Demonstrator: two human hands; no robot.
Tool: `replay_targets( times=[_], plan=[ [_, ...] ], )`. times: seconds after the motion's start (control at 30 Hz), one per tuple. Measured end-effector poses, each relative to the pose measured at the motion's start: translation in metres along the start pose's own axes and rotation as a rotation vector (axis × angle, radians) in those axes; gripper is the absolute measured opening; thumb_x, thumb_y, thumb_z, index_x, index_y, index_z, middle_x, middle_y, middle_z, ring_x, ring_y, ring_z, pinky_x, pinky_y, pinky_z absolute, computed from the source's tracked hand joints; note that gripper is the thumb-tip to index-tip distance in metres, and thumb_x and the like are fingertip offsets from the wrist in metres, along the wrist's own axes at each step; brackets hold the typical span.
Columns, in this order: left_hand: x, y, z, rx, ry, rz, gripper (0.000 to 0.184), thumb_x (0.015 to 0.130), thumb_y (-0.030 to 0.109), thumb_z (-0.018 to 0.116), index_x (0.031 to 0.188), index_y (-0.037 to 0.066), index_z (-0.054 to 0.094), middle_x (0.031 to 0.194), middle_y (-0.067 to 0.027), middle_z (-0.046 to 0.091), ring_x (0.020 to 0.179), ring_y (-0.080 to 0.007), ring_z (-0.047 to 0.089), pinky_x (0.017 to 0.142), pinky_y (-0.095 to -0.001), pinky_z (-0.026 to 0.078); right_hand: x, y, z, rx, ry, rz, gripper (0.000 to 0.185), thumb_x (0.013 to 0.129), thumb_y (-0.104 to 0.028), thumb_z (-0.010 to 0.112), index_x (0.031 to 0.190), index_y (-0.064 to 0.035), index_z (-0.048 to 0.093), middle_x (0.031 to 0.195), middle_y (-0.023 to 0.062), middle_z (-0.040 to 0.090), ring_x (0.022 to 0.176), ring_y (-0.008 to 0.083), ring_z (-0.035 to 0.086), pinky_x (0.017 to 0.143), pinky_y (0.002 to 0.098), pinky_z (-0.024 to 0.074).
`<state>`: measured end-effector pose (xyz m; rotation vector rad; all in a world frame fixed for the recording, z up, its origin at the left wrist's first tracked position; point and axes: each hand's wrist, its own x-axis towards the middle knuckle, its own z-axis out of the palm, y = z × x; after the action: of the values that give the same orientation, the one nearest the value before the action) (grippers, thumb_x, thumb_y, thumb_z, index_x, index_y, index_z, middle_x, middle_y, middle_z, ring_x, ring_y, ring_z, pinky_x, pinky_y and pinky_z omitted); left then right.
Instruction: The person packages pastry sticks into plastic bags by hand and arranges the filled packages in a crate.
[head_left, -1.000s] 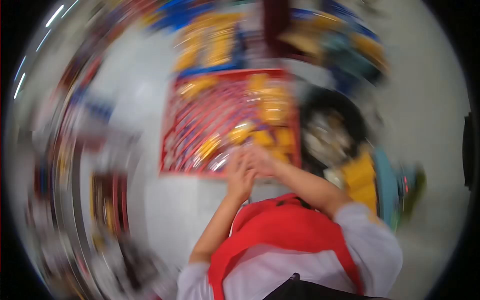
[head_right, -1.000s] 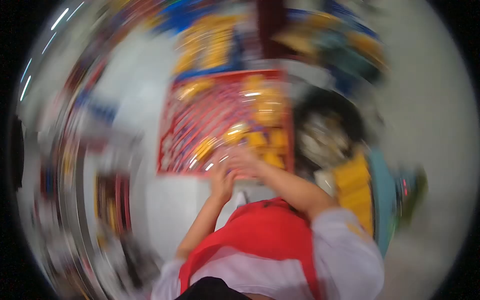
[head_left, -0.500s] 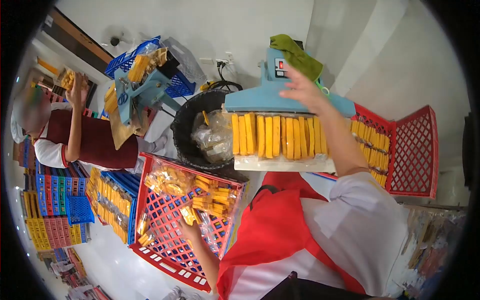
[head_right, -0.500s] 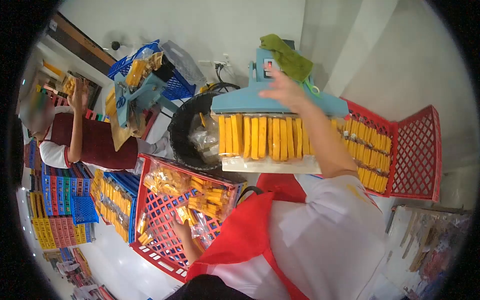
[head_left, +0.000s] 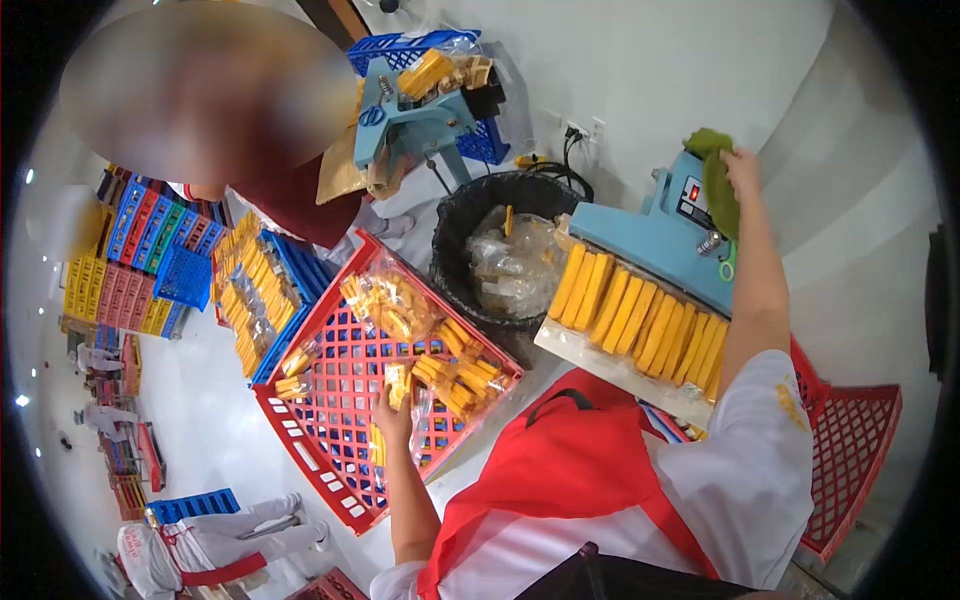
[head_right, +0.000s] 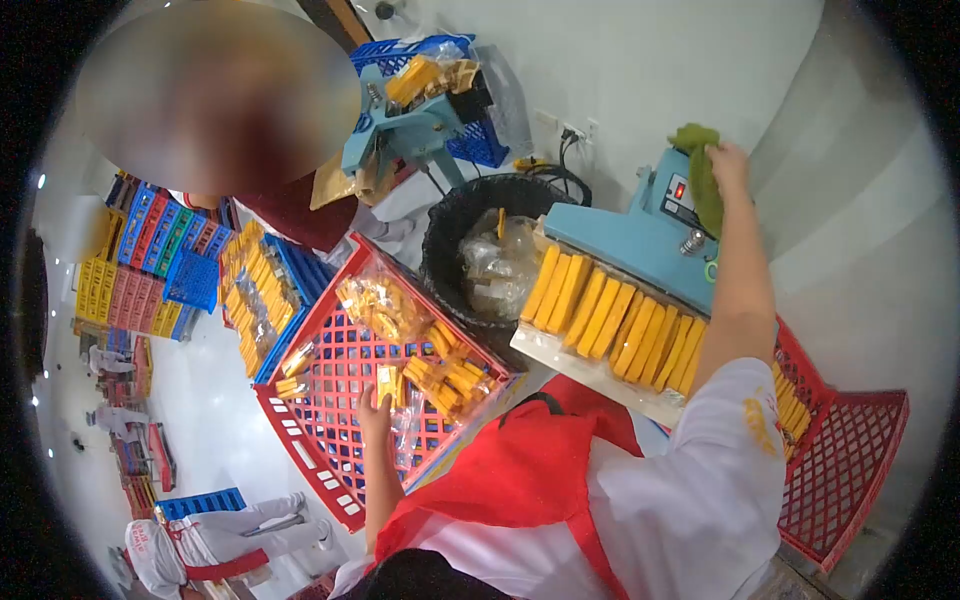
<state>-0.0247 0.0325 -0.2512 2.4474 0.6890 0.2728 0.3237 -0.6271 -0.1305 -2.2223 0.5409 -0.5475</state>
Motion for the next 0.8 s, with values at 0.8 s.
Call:
replay_targets(
  times=[0.8],
  plan=[
    [-0.084, 0.058, -0.178, -1.468, 1.001, -0.162, 0.040, 0.084, 0.037, 0.049, 0.101, 0.001, 0.053, 0.096, -0.0055, 0.056, 0.088, -0.0119, 0.050, 0.076, -0.0252, 0.040, -0.624, -0.366, 0.069, 0.823, -2.193, -0.739, 0.045, 0.091, -0.031, 0.037, 0.116, 0.0052, 0.041, 0.109, 0.0098, 0.049, 0.100, 0.0151, 0.047, 0.087, 0.0263, 0.0340]
  ],
)
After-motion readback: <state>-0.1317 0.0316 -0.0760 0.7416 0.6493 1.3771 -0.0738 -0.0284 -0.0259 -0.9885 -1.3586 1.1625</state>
